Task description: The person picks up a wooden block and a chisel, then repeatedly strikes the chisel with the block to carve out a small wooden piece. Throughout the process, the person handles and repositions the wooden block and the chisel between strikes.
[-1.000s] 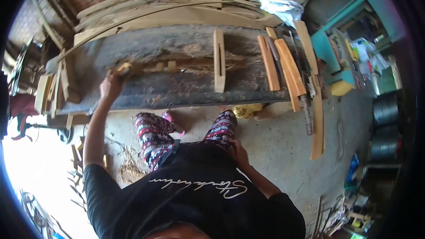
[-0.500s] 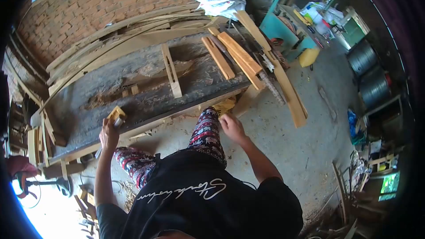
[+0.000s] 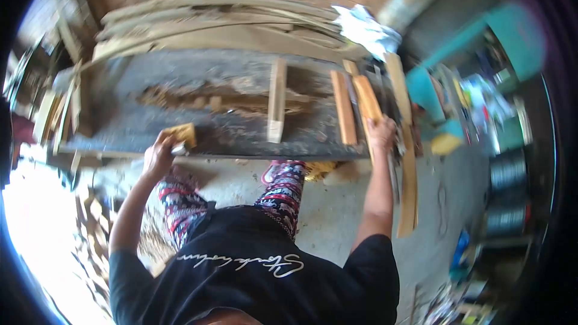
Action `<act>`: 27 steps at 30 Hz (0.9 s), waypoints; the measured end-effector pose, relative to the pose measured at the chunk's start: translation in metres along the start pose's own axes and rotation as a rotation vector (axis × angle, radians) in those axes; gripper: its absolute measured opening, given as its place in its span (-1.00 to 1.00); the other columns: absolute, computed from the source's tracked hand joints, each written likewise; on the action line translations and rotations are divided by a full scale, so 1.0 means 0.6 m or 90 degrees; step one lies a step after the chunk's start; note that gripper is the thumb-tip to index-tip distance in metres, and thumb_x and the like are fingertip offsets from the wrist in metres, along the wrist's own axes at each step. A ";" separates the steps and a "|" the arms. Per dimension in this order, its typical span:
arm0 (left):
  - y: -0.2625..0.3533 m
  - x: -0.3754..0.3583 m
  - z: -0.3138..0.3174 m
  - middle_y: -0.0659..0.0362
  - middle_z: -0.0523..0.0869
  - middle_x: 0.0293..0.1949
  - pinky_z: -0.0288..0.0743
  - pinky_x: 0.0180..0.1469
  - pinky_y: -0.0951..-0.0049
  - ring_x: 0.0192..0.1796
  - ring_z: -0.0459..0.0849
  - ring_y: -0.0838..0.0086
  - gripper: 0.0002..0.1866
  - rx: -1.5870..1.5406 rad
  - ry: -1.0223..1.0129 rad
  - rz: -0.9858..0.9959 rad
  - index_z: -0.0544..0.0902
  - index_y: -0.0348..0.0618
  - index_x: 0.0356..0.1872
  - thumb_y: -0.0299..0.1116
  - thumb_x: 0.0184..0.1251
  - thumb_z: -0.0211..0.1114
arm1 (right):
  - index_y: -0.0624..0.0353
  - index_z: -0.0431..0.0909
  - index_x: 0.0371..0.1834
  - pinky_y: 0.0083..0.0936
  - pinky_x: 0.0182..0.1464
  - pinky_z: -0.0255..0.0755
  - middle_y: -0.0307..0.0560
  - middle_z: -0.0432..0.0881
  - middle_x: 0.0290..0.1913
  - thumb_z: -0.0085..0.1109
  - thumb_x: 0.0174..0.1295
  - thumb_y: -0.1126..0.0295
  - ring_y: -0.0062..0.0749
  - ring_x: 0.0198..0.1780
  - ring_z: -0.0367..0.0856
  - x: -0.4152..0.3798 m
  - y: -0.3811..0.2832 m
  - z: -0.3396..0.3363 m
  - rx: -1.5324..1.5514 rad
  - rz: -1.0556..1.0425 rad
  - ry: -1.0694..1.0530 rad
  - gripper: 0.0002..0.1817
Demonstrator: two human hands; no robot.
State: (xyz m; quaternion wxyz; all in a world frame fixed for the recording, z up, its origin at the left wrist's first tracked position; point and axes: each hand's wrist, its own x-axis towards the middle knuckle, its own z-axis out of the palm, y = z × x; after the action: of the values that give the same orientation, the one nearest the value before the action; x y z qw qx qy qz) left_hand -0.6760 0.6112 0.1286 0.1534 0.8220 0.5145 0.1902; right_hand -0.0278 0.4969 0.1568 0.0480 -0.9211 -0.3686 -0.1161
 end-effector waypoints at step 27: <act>0.270 0.101 -0.014 0.11 0.53 -0.43 0.52 -0.34 0.12 -0.32 0.64 0.10 -0.69 -0.333 0.275 0.257 0.50 -0.07 -0.32 -0.41 -0.13 0.41 | 0.33 0.09 0.40 -0.47 -0.28 0.41 0.03 0.46 -0.30 0.06 0.26 0.31 -0.37 -0.31 0.46 -0.273 -0.214 -0.236 0.991 -0.078 -0.022 -0.33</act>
State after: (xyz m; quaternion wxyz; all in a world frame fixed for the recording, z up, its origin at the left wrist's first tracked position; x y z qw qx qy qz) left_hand -0.5284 0.5979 0.2181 0.2054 0.7807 0.2967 0.5101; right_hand -0.2564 0.4558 0.2532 0.6681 -0.6021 -0.3947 0.1882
